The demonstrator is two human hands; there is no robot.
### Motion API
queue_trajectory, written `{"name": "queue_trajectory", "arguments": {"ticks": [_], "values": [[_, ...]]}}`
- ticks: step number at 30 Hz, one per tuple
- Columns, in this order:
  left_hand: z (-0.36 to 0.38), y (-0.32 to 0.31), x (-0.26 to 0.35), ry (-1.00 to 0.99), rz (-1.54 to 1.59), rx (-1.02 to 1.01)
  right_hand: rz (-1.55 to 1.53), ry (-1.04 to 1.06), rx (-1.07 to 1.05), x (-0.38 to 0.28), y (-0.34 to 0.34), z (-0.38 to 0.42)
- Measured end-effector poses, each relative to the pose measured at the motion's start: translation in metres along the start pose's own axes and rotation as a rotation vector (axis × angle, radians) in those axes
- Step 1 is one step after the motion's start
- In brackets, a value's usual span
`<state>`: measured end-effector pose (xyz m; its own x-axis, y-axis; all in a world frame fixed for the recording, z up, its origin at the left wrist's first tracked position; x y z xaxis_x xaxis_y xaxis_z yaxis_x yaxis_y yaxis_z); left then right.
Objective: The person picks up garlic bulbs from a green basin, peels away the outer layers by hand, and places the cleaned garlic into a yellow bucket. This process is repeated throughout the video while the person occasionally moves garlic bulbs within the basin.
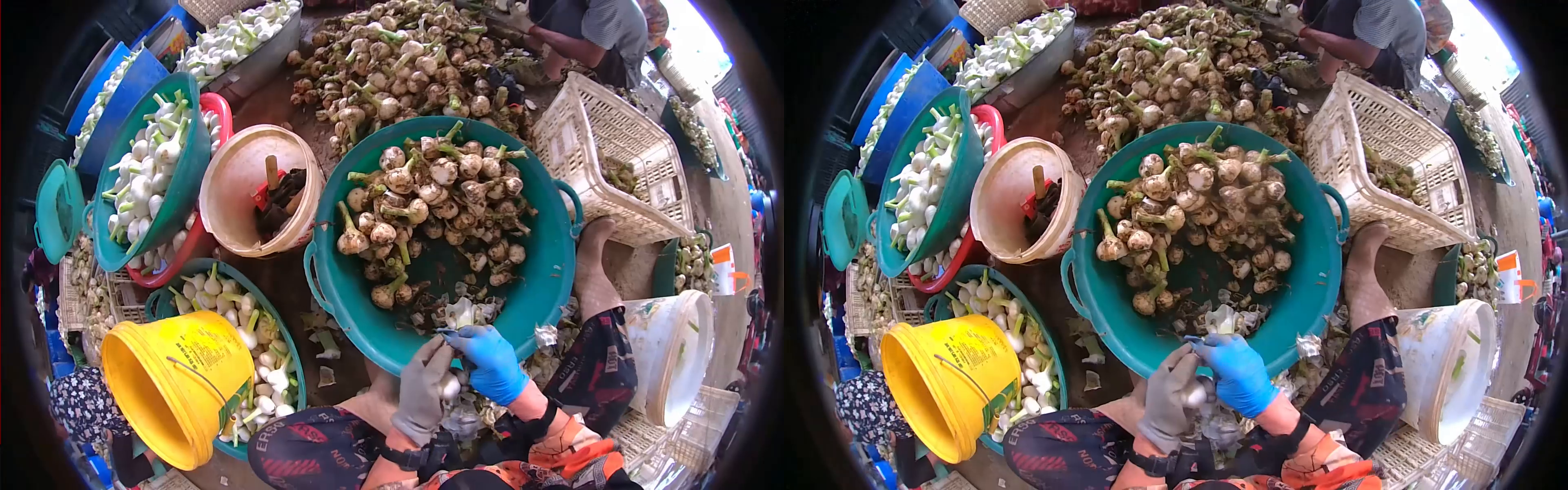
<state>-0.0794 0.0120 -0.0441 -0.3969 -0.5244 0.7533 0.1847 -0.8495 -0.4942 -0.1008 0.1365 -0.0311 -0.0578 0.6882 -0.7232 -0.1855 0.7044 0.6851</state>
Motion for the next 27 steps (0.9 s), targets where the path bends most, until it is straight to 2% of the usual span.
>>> {"name": "queue_trajectory", "arguments": {"ticks": [2,3,4,6,7,8,10,11,12,14,20,22,25,27], "values": [[0.003,0.007,-0.021,-0.023,0.159,-0.116,-0.467,-0.302,-0.201,-0.001,0.01,0.017],[0.005,0.003,-0.016,-0.319,-0.201,-0.236,-0.693,-0.315,-0.196,0.001,0.01,0.023],[0.014,-0.008,-0.01,0.061,0.36,-0.041,-0.928,-0.437,-0.157,-0.004,0.014,0.027],[0.021,-0.012,-0.005,-0.033,0.281,0.032,-1.218,-0.531,0.038,0.007,0.023,0.036],[0.023,-0.012,0.002,-0.107,0.171,0.005,-1.171,-0.585,0.144,0.012,0.028,0.041],[0.024,-0.016,0.01,-0.116,0.232,-0.006,-1.051,-0.65,0.142,0.012,0.031,0.046],[0.028,-0.016,0.012,-0.238,0.071,-0.078,-0.896,-0.661,0.038,0.006,0.027,0.057],[0.033,-0.019,0.012,-0.205,0.087,-0.095,-0.764,-0.591,0.093,0.005,0.022,0.063],[0.039,-0.024,0.014,-0.17,0.101,-0.111,-0.49,-0.481,0.171,0.0,0.026,0.064],[0.046,-0.027,0.012,-0.162,0.065,-0.103,-0.237,-0.36,0.224,-0.01,0.034,0.065],[0.048,-0.025,0.001,-0.401,-0.239,-0.086,0.007,-0.24,0.24,-0.02,0.038,0.071],[0.049,-0.03,0.004,-0.503,-0.292,-0.093,0.03,-0.267,0.299,-0.022,0.036,0.071],[0.05,-0.026,0.002,-0.327,-0.221,-0.059,0.026,-0.301,0.349,-0.02,0.033,0.071],[0.051,-0.024,0.009,-0.206,-0.029,-0.065,-0.003,-0.315,0.344,-0.018,0.034,0.069]]}}
Point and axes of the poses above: each hand's wrist, its own z-axis away from the middle knuckle, its own y-axis out of the back of the hand, x = y × z, the point moved 4 cm from there along -z, towards the middle knuckle, and after that the axes turned 15 degrees about -y, right-handed, at the moved point
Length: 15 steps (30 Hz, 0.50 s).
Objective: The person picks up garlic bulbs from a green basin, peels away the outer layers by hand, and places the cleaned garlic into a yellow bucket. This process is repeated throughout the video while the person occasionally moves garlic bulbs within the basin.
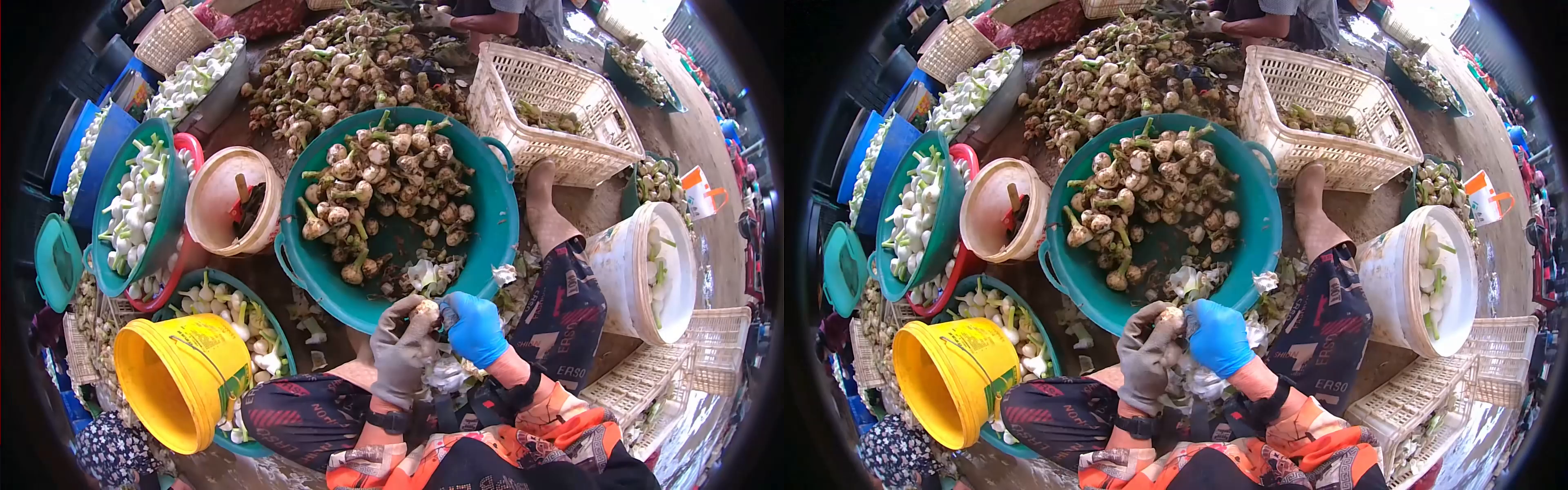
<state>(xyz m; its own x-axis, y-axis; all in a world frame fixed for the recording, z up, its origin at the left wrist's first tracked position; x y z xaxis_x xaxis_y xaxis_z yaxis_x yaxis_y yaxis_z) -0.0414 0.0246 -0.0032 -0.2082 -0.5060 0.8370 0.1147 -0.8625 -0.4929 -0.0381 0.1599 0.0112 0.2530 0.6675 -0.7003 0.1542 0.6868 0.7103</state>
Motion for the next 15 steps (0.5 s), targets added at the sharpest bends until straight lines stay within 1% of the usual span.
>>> {"name": "queue_trajectory", "arguments": {"ticks": [1,2,3,4,5,7,8,11,12,14,15], "values": [[0.0,0.0,0.002,0.057,0.099,0.007,-0.083,-0.07,-0.038,0.004,0.0,-0.002],[0.0,0.002,0.0,0.034,0.108,-0.025,-0.165,-0.14,-0.074,0.008,0.0,-0.006],[-0.001,0.001,0.001,-0.029,0.043,-0.051,-0.246,-0.21,-0.111,0.011,0.0,-0.009],[-0.002,-0.002,0.002,-0.093,-0.019,-0.074,-0.252,-0.098,-0.063,0.005,0.007,-0.009],[0.0,-0.003,0.002,-0.15,-0.082,-0.093,-0.112,0.014,-0.104,0.001,0.007,-0.008],[0.002,-0.002,0.002,-0.161,-0.255,-0.123,0.164,0.227,-0.176,-0.005,0.006,-0.003],[0.002,-0.003,0.002,-0.169,-0.339,-0.141,0.348,0.279,-0.154,-0.007,0.002,0.001],[-0.001,-0.001,0.007,-0.358,-0.556,-0.27,0.483,0.255,-0.168,-0.012,-0.002,0.005],[-0.001,0.003,0.004,-0.312,-0.539,-0.261,0.439,0.267,-0.134,-0.01,-0.003,0.006],[-0.004,0.007,-0.002,-0.23,-0.498,-0.246,0.352,0.228,-0.124,-0.004,-0.008,0.005],[-0.003,0.007,-0.004,-0.185,-0.431,-0.221,0.307,0.205,-0.118,-0.001,-0.009,0.005]]}}
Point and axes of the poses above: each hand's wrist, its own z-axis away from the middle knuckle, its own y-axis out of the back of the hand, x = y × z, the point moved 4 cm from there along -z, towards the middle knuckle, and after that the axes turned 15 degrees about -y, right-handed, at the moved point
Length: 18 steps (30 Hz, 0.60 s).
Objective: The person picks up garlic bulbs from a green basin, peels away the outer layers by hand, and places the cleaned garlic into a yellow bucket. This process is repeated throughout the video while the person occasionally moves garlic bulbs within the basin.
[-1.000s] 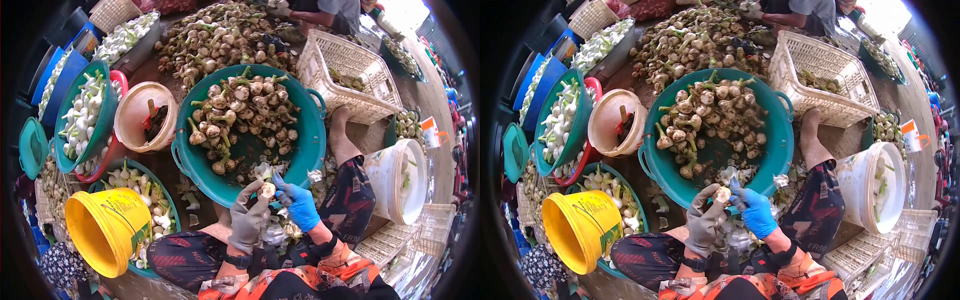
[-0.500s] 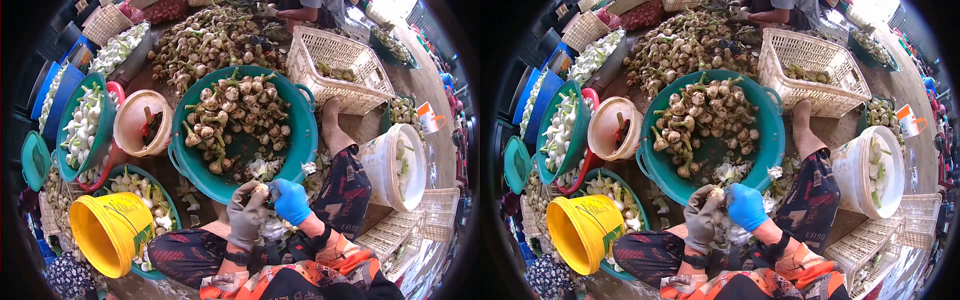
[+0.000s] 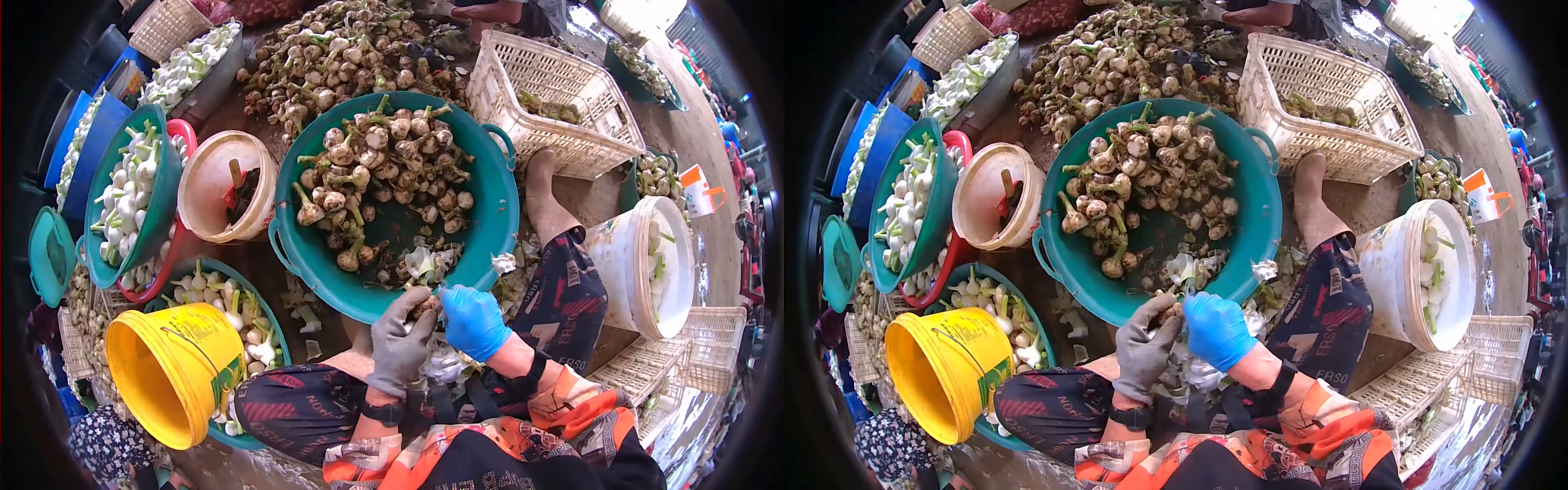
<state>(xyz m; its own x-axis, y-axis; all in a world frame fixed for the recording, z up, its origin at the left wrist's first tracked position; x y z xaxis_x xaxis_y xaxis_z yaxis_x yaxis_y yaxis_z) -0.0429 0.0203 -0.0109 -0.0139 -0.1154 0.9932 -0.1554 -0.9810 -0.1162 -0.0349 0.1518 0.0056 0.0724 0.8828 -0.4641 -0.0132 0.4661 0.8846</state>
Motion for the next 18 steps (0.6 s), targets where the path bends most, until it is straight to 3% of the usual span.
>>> {"name": "queue_trajectory", "arguments": {"ticks": [3,6,8,11,14,17,18], "values": [[0.001,-0.001,-0.005,0.107,0.193,0.053,-0.169,-0.026,0.061,0.009,-0.003,-0.004],[0.0,0.005,-0.006,0.13,0.269,0.082,-0.449,-0.126,-0.097,0.017,-0.001,-0.01],[0.0,0.003,-0.006,0.092,0.201,0.078,-0.379,-0.094,-0.105,0.012,0.007,-0.008],[0.001,0.002,-0.012,-0.124,-0.02,0.045,-0.208,-0.062,-0.08,0.007,0.005,-0.004],[-0.001,0.002,-0.007,-0.179,-0.124,0.007,-0.155,-0.095,-0.011,0.0,0.004,-0.002],[0.003,-0.001,-0.008,0.041,0.179,0.111,-0.353,-0.241,0.05,0.008,-0.002,-0.007],[0.003,0.001,-0.007,0.102,0.257,0.112,-0.428,-0.335,-0.016,0.015,-0.01,-0.008]]}}
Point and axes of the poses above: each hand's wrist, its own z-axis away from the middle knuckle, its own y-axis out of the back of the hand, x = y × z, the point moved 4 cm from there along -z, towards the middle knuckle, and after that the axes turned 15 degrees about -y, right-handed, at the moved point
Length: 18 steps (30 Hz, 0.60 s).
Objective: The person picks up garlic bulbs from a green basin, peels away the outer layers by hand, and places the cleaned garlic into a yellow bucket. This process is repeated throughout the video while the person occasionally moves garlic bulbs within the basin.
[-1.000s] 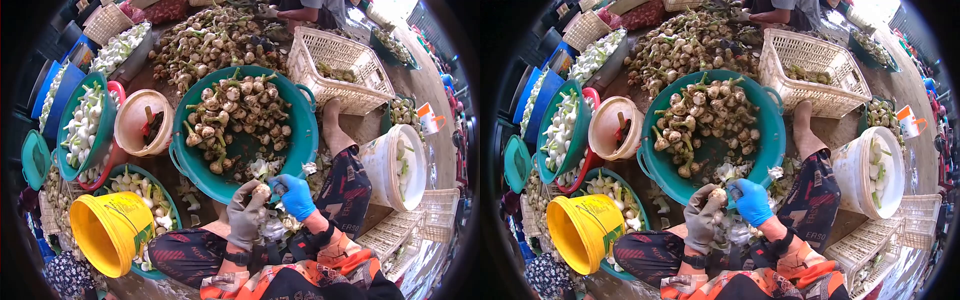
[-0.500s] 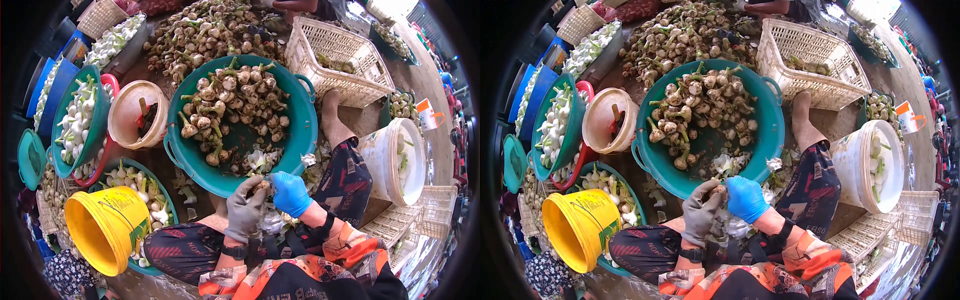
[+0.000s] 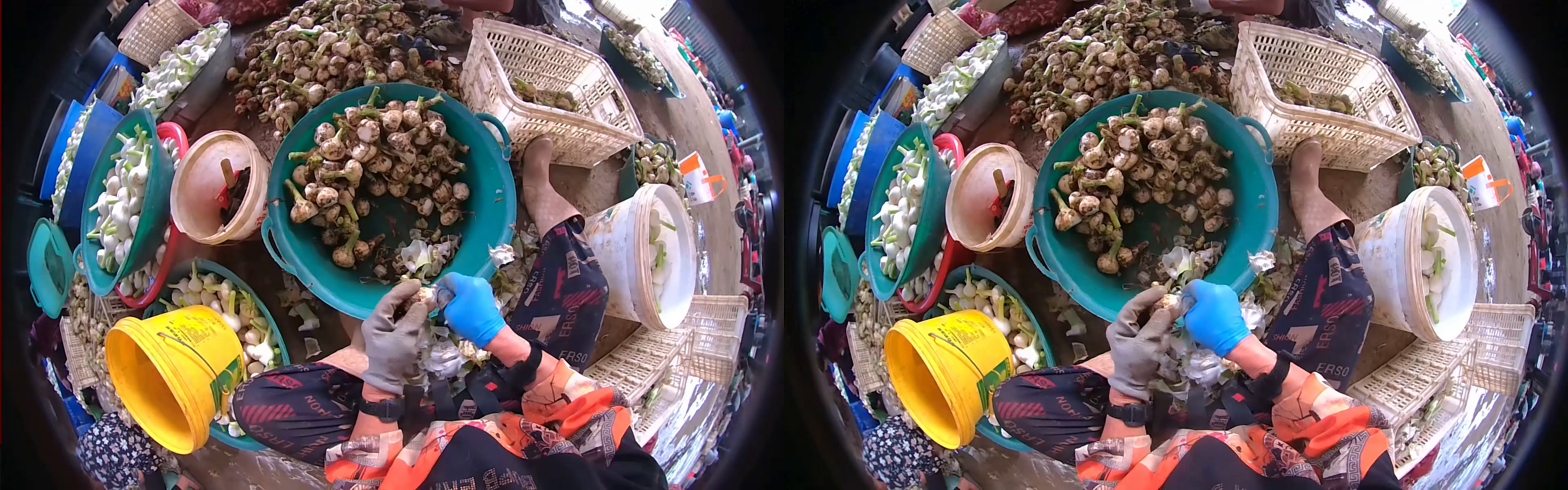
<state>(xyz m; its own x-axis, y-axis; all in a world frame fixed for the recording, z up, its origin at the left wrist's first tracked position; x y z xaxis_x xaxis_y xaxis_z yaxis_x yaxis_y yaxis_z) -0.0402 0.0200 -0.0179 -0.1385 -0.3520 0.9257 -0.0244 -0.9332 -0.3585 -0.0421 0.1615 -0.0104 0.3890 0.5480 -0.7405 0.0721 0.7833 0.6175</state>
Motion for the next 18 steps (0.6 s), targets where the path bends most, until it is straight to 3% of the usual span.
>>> {"name": "queue_trajectory", "arguments": {"ticks": [2,3,6,8,10,12,15,16,18], "values": [[-0.002,0.004,0.003,0.127,0.15,0.01,-0.131,-0.211,-0.111,0.024,-0.007,-0.009],[-0.001,0.005,-0.004,0.035,0.255,0.015,-0.231,-0.318,-0.107,0.039,-0.01,-0.01],[0.007,0.007,0.013,0.052,0.708,0.033,0.191,-0.424,0.111,0.091,0.002,-0.011],[0.003,0.014,0.01,-0.024,0.967,-0.126,0.65,-0.421,-0.123,0.108,0.017,-0.007],[0.004,0.011,0.02,0.047,0.869,-0.052,0.734,-0.364,-0.292,0.072,0.04,0.001],[0.005,0.01,0.011,0.067,0.881,-0.078,-0.012,-0.129,-0.164,0.043,0.058,0.001],[0.005,0.006,0.008,0.083,0.796,-0.105,-0.418,-0.017,-0.452,-0.009,0.06,0.005],[0.004,0.004,0.009,0.082,0.752,-0.11,-0.297,-0.087,-0.475,-0.016,0.054,0.011],[0.003,-0.002,0.023,0.067,0.54,-0.072,-0.063,0.179,-0.226,-0.021,0.046,0.012]]}}
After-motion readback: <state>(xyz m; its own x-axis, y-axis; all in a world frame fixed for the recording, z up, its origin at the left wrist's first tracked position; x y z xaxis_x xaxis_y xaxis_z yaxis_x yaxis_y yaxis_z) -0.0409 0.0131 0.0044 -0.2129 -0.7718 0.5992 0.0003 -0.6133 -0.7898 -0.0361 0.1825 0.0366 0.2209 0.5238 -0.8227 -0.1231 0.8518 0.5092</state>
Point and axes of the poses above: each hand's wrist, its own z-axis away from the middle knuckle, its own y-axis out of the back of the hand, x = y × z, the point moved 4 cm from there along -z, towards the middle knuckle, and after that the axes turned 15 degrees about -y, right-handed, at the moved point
